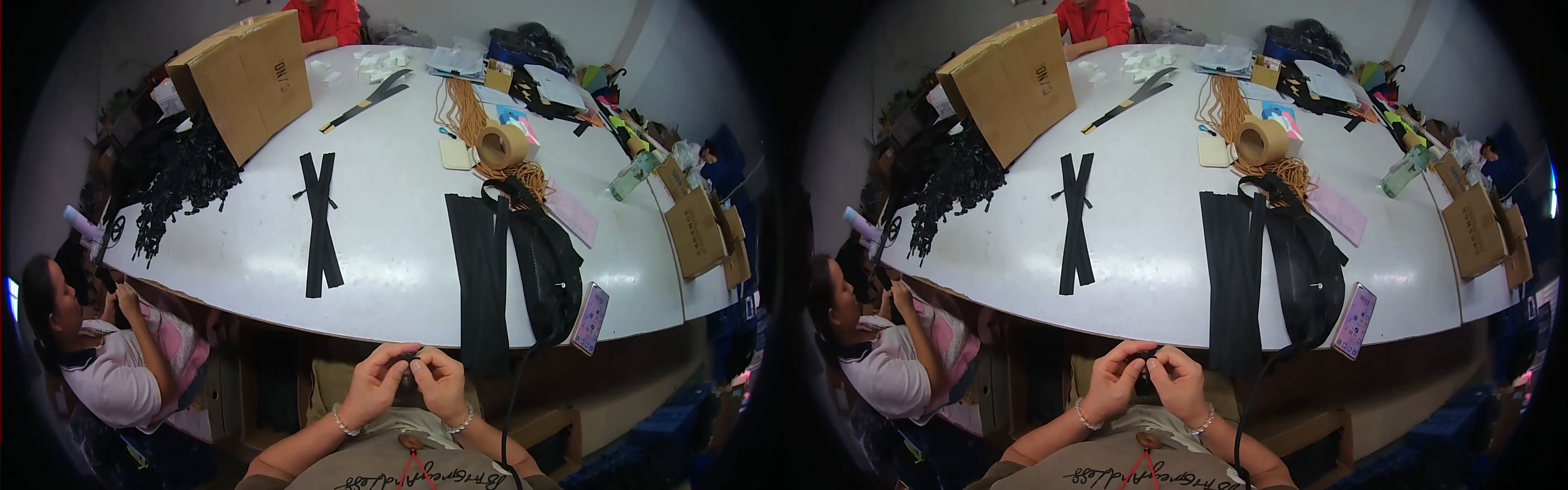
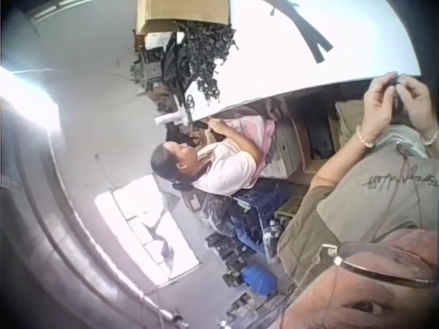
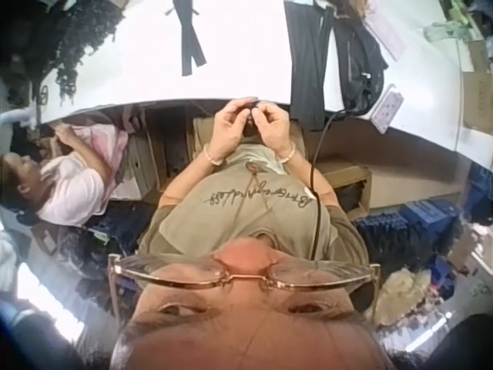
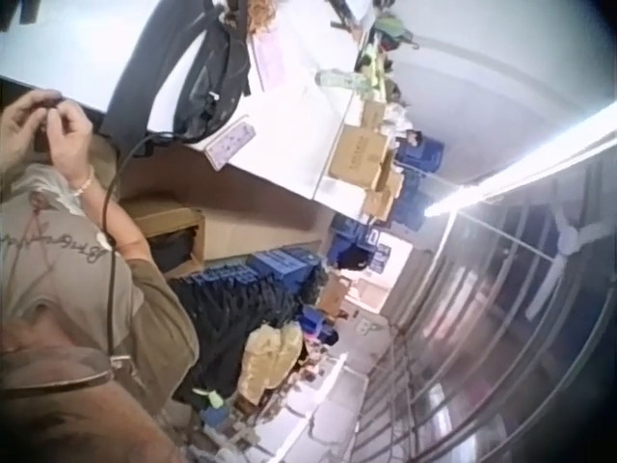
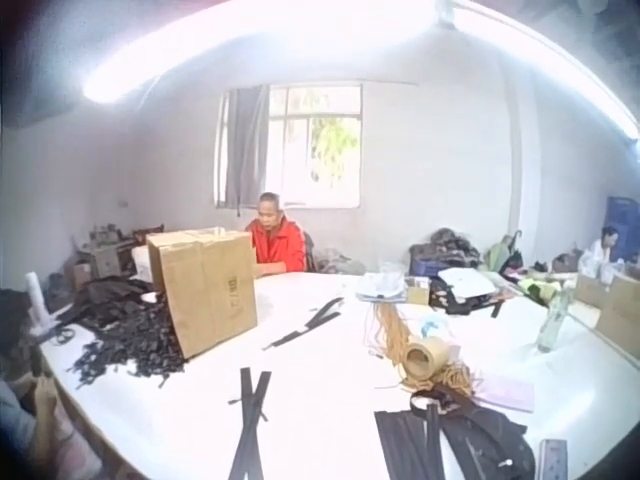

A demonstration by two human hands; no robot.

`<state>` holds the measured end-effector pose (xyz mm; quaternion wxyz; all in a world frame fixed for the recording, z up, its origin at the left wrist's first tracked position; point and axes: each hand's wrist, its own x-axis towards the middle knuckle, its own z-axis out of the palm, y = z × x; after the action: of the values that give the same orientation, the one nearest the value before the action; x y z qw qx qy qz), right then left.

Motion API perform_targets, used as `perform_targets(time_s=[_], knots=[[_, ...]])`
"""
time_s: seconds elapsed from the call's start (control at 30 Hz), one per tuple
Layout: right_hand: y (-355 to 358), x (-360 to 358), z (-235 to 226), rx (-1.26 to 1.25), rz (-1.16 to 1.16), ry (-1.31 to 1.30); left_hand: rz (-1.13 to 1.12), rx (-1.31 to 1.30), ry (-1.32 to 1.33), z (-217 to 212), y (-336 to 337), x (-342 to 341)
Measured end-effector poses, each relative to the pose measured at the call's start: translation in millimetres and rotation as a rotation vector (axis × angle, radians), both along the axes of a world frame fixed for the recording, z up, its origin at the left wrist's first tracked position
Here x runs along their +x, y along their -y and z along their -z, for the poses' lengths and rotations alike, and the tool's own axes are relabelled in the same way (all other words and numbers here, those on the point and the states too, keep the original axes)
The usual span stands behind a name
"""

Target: Attaching zipper sliders to strips of zipper tape at a manufacturing workstation.

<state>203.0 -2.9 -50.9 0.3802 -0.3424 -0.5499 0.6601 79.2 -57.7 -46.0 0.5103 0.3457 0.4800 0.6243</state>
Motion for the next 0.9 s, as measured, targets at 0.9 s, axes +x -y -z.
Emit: perform_targets(time_s=[0.9], knots=[[-2, 0, -24, 0.023, -0.098, -0.087, 0.034, -0.093, 0.460, -14, 2, -2]])
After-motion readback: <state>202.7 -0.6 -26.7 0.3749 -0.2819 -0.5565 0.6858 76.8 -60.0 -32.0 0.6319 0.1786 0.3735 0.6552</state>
